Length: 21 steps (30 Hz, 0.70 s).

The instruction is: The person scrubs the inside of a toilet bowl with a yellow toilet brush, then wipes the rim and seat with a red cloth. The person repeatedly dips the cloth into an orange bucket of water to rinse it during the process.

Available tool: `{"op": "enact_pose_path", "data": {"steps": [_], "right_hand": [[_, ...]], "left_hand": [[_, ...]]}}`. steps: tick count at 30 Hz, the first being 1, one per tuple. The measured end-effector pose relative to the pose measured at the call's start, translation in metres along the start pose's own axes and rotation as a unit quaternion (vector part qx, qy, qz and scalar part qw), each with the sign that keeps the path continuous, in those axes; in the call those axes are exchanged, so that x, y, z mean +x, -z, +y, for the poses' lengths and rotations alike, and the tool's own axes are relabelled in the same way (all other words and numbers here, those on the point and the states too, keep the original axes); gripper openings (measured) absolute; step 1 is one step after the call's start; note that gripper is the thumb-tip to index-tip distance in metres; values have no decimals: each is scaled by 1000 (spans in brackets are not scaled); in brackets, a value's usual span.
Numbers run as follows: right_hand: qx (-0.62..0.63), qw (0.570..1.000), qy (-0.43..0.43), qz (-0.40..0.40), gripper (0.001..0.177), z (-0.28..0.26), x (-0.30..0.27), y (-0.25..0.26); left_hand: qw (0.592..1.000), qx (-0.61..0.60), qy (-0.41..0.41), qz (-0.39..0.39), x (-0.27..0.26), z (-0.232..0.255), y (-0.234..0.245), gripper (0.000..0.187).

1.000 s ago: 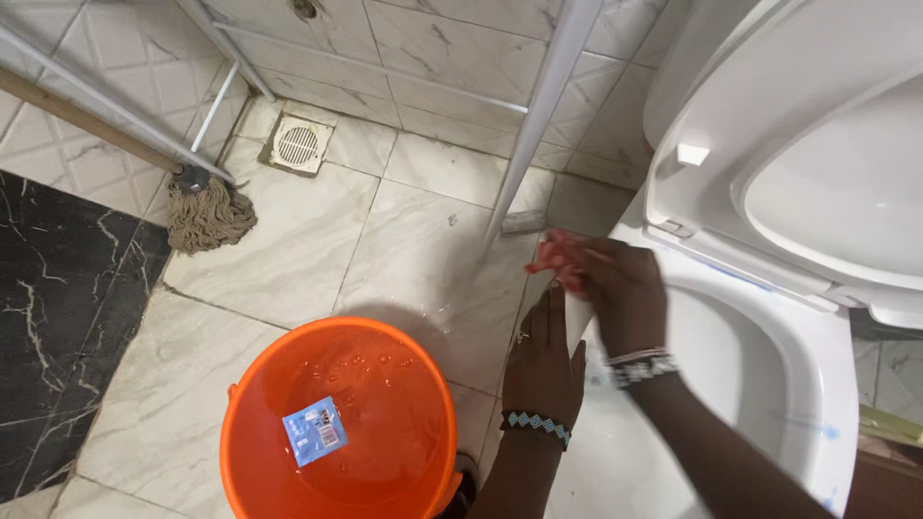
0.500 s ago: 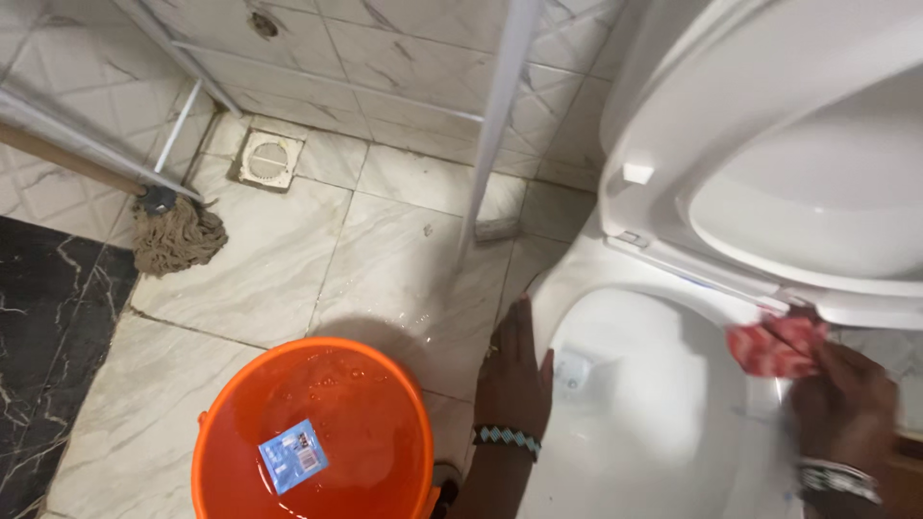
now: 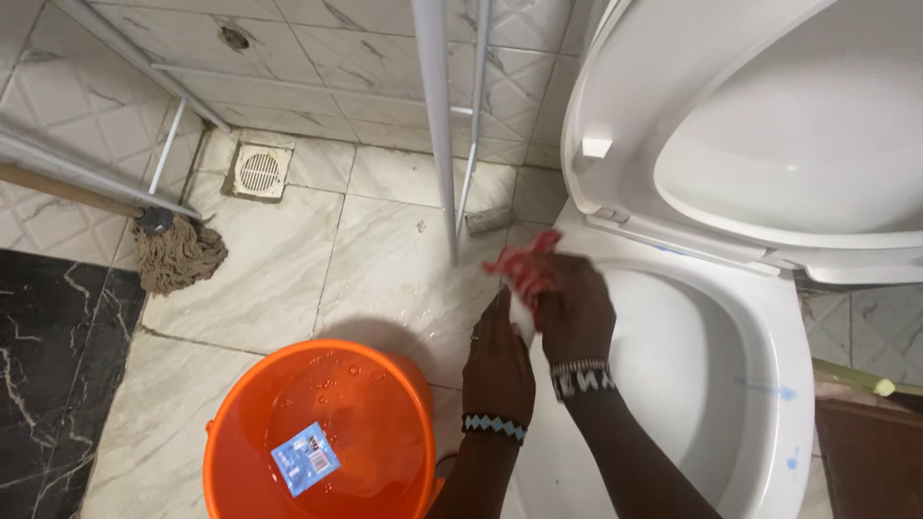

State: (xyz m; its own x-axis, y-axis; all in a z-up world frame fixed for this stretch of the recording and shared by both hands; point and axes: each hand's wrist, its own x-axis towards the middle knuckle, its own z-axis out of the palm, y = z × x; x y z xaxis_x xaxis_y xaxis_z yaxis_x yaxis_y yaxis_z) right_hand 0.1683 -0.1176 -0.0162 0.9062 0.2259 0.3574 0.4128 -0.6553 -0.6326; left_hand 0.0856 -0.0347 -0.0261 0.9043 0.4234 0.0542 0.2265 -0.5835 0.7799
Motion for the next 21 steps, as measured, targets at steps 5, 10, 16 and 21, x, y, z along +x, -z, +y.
{"op": "enact_pose_path", "data": {"steps": [5,10,16,21], "right_hand": [[53,989,-8,-139,41,-18,-23,29],[26,992,-17,-120,51,-16,-16,26],[16,987,87,-133,34,-40,-75,12],[152,953,-55,-255,73,-45,-197,38]], "left_hand": [[776,-578,251,-10,14,-7,-9,44],[969,-221,93,62,-11,-36,-22,44],[787,-528,318,-32,20,-102,-27,45],[904,-391,142,-94,6,-82,-13,42]]}}
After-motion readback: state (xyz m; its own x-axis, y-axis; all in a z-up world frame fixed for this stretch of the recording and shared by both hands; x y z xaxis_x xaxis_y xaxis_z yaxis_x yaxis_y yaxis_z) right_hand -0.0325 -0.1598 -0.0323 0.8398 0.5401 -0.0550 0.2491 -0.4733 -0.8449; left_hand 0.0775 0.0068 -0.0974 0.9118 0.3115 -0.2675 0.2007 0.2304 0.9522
